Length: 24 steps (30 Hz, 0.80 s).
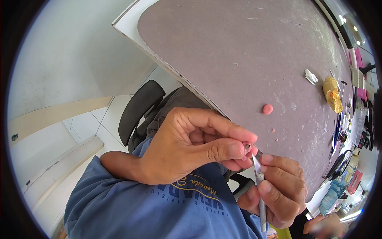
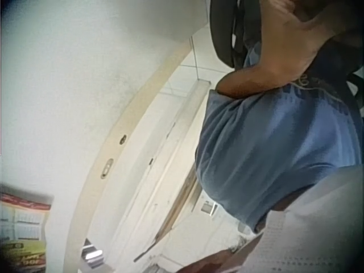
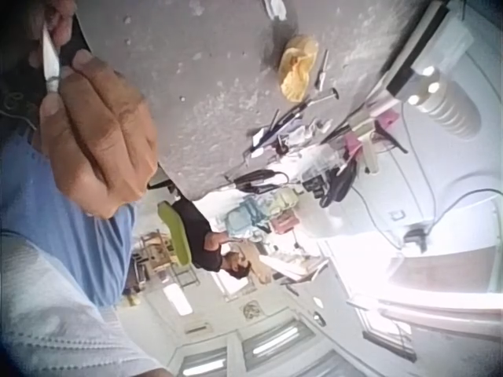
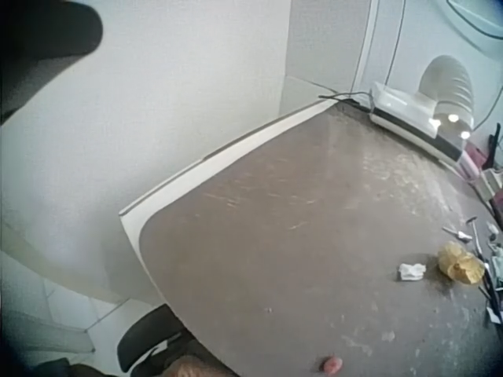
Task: Applying and shaping composite material on a dental prosthesis and curing it with a UV light.
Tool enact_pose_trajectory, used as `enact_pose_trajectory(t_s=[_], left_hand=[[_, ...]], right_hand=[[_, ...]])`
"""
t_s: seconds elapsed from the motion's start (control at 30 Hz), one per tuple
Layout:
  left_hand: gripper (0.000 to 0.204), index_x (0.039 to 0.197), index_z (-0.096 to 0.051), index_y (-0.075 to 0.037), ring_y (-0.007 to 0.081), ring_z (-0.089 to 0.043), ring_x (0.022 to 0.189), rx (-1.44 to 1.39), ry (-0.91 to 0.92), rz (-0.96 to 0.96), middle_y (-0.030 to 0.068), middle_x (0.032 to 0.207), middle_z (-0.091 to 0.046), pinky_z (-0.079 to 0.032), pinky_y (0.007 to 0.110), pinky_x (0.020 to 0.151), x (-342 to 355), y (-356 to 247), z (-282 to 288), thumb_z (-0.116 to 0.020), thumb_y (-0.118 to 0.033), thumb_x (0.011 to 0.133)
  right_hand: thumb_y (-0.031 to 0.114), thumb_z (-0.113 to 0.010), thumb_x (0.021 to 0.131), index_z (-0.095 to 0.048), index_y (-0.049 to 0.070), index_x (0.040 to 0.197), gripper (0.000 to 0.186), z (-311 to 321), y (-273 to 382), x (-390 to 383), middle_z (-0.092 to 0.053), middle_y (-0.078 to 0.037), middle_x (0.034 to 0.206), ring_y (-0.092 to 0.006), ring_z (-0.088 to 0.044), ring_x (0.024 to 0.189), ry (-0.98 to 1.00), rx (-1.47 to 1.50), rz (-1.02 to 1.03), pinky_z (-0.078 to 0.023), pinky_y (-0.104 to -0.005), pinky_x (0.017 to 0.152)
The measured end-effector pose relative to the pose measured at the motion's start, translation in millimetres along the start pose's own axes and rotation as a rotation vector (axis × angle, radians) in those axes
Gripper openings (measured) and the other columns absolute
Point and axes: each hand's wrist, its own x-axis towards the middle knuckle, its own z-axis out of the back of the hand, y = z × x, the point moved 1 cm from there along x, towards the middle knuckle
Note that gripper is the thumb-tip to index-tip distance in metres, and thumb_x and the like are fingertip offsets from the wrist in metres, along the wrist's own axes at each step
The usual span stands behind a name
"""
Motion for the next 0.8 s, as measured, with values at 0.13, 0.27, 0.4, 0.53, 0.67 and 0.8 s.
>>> enact_pose_trajectory(t_s=[0.13,0.27,0.4,0.53,0.67,0.8], left_hand=[[0.018,0.100,-0.063,0.008,0.0233,-0.070,0.080,0.010,0.005,-0.004,0.0249,0.090,-0.067,-0.061,0.029,0.070,-0.4,0.8,0.7,-0.066,-0.005,0.087],[0.017,0.099,-0.062,0.007,0.0238,-0.071,0.080,-0.015,0.001,0.007,0.0251,0.091,-0.067,-0.061,0.030,0.070,-1.1,0.1,-0.6,-0.066,-0.004,0.087],[0.016,0.098,-0.062,0.007,0.0242,-0.071,0.080,0.009,-0.004,0.012,0.0255,0.092,-0.067,-0.062,0.030,0.070,-1.1,0.2,-0.8,-0.065,-0.004,0.087],[0.016,0.098,-0.062,0.007,0.0239,-0.071,0.079,-0.004,-0.003,0.007,0.0256,0.092,-0.067,-0.061,0.029,0.070,-1.0,0.8,-1.3,-0.065,-0.004,0.088],[0.017,0.100,-0.062,0.007,0.0239,-0.071,0.079,-0.005,-0.002,0.005,0.0257,0.092,-0.067,-0.061,0.029,0.070,-0.6,2.1,-0.2,-0.065,-0.005,0.088],[0.018,0.101,-0.062,0.007,0.0239,-0.071,0.080,-0.009,-0.006,0.020,0.0258,0.092,-0.067,-0.061,0.029,0.070,-1.1,0.1,-1.7,-0.065,-0.006,0.088]], right_hand=[[0.014,-0.070,0.083,-0.054,0.007,0.101,0.025,-0.9,1.4,-0.2,-0.059,-0.011,0.081,-0.0274,-0.066,0.075,-0.009,-0.047,0.014,-0.055,-0.0320,0.060],[0.015,-0.070,0.083,-0.054,0.007,0.099,0.024,0.4,1.2,-2.0,-0.060,-0.011,0.081,-0.0272,-0.066,0.074,-0.018,-0.044,-0.003,-0.054,-0.0316,0.059],[0.015,-0.070,0.083,-0.054,0.007,0.098,0.024,-0.5,0.7,-0.8,-0.060,-0.012,0.081,-0.0275,-0.066,0.073,-0.001,-0.063,0.016,-0.054,-0.0317,0.058],[0.011,-0.069,0.080,-0.054,0.005,0.097,0.024,-2.7,0.9,1.4,-0.060,-0.013,0.080,-0.0280,-0.066,0.071,-0.002,-0.102,0.062,-0.054,-0.0333,0.055],[0.009,-0.069,0.079,-0.054,0.004,0.097,0.024,-1.7,3.0,2.3,-0.060,-0.013,0.080,-0.0284,-0.067,0.070,0.035,-0.130,0.062,-0.054,-0.0338,0.054],[0.011,-0.069,0.081,-0.054,0.004,0.098,0.023,0.9,1.2,-1.5,-0.060,-0.013,0.080,-0.0285,-0.067,0.071,-0.013,-0.072,0.025,-0.054,-0.0334,0.055]])
